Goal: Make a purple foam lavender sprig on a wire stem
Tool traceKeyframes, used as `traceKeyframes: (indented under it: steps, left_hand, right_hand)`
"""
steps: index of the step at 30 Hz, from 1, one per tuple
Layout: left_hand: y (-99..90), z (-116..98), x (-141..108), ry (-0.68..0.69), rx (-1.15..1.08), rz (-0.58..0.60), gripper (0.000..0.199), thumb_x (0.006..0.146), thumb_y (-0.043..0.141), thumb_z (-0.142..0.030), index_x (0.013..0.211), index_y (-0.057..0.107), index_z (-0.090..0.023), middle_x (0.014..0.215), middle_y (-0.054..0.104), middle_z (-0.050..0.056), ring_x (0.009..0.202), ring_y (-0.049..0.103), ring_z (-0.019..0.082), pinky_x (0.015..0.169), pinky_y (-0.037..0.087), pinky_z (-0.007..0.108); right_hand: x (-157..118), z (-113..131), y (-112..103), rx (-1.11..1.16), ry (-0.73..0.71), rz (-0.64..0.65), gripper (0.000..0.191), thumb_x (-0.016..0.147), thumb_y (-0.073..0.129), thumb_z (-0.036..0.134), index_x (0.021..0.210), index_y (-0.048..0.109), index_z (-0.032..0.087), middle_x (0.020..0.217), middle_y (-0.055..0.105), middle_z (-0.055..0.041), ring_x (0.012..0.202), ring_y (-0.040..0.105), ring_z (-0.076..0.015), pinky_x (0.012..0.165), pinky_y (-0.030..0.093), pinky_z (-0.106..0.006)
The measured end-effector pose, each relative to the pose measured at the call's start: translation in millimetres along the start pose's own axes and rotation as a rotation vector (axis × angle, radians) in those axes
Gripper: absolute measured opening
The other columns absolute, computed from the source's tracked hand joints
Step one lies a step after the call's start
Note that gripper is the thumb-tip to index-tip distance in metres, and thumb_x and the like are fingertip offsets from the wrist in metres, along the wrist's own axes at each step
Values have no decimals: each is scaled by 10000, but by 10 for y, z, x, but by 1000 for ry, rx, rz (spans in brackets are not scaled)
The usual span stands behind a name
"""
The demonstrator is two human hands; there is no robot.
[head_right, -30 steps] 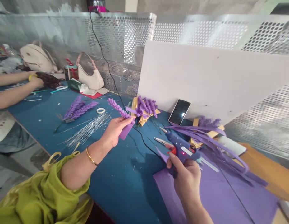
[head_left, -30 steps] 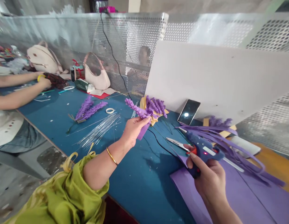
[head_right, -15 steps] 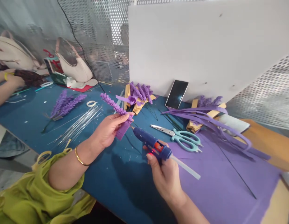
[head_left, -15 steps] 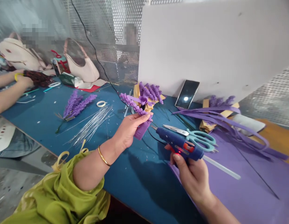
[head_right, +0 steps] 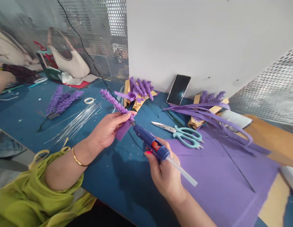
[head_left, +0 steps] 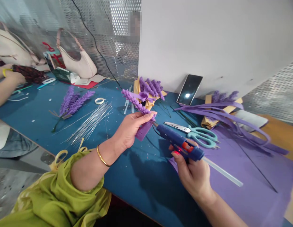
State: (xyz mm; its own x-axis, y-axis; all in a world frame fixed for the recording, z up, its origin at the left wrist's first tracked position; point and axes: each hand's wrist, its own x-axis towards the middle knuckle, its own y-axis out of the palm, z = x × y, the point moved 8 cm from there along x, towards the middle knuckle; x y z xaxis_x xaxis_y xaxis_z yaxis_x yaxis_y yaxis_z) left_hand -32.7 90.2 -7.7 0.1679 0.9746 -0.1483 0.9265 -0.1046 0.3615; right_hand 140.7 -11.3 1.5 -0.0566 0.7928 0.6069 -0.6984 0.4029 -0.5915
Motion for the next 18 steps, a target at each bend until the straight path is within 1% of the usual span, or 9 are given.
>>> traceKeyframes:
  steps: [3, 9, 18]
  left_hand:
    - [9, 6, -7, -7, -4, 6, 192, 765, 808, -283, 924, 826, -177, 885, 753, 35, 801, 620, 122, 802, 454, 240]
    - [-1, 16, -7, -11, 4, -2, 205, 759, 807, -289, 931, 826, -179, 899, 760, 41, 796, 625, 132, 784, 455, 252]
    - [1, 5, -5, -19, -14, -18, 159, 773, 793, -245, 908, 828, -168, 863, 757, 33, 754, 607, 107, 759, 456, 226]
  right_hand:
    - [-27, -18, 7, -15, -4, 3, 231, 992, 517, 398, 1046, 613, 195, 859, 720, -63, 707, 710, -196, 606, 543, -274]
    - [-48, -16, -6, -72, -41, -19, 280, 997, 505, 417, 1123, 612, 191, 944, 724, -87, 726, 712, -213, 615, 538, -288]
    - [-65, -21, -5, -65, -40, -19, 326, 987, 525, 404, 1210, 599, 178, 899, 718, -83, 658, 692, -211, 575, 518, -285]
